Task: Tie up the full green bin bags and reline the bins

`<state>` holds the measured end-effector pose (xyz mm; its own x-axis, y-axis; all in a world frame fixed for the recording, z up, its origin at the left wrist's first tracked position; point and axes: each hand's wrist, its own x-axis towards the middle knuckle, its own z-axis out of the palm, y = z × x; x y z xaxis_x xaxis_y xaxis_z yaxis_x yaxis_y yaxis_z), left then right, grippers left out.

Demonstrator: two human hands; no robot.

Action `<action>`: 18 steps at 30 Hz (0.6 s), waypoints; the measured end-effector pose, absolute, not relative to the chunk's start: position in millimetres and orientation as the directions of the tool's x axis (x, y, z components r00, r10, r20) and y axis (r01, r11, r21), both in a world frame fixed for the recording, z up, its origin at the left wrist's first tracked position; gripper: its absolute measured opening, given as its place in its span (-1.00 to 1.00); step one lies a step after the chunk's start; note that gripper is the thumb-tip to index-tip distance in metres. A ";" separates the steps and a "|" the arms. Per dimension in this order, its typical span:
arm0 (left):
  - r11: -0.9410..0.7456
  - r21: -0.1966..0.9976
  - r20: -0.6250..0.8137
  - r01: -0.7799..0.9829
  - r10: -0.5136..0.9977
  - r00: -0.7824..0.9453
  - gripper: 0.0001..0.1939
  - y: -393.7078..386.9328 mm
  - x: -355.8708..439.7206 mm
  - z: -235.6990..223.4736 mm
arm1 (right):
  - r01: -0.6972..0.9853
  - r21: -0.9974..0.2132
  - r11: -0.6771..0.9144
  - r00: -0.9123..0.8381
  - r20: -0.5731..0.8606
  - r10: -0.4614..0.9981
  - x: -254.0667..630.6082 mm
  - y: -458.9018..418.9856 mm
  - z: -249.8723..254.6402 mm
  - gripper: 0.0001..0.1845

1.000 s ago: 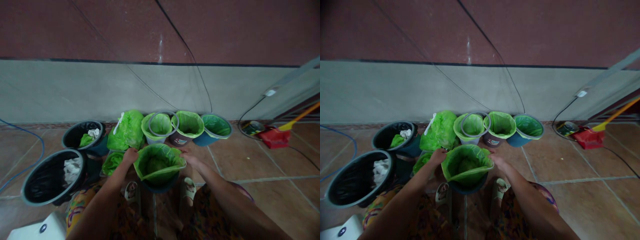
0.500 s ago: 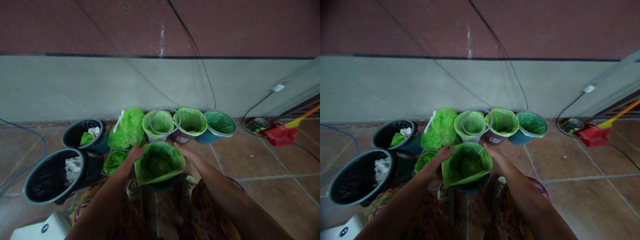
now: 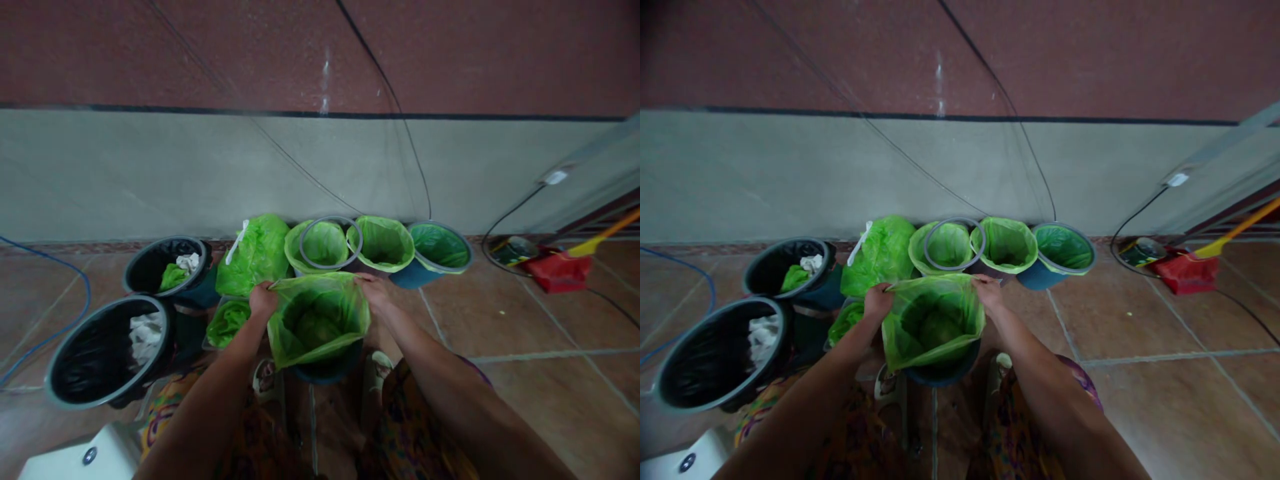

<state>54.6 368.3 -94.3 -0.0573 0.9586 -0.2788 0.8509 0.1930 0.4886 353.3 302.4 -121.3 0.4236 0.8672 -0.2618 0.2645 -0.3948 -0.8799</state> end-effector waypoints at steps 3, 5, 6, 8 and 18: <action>0.215 0.446 -0.290 0.869 0.953 -0.087 -0.63 364.6 40.6 -90.0 | 0.102 -0.930 -0.354 0.441 -0.276 0.854 364.1 290.5 -103.0 -0.68; 0.188 0.440 -0.315 0.878 0.948 -0.045 -0.63 362.4 34.0 -88.5 | 0.038 -0.926 -0.376 0.457 -0.318 0.831 371.7 284.7 -95.0 -0.71; 0.160 0.452 -0.329 0.877 0.944 -0.002 -0.61 361.6 32.3 -87.8 | 0.025 -0.918 -0.396 0.452 -0.343 0.824 374.5 283.1 -92.5 -0.69; 0.082 0.508 -0.340 0.858 0.934 0.112 -0.55 360.9 32.5 -86.4 | 0.033 -0.905 -0.424 0.413 -0.374 0.830 376.8 282.3 -90.2 -0.62; 0.045 0.519 -0.362 0.854 0.916 0.172 -0.47 366.2 58.9 -81.6 | 0.607 -0.727 -0.323 0.231 -0.227 0.946 360.6 293.3 -83.3 -0.83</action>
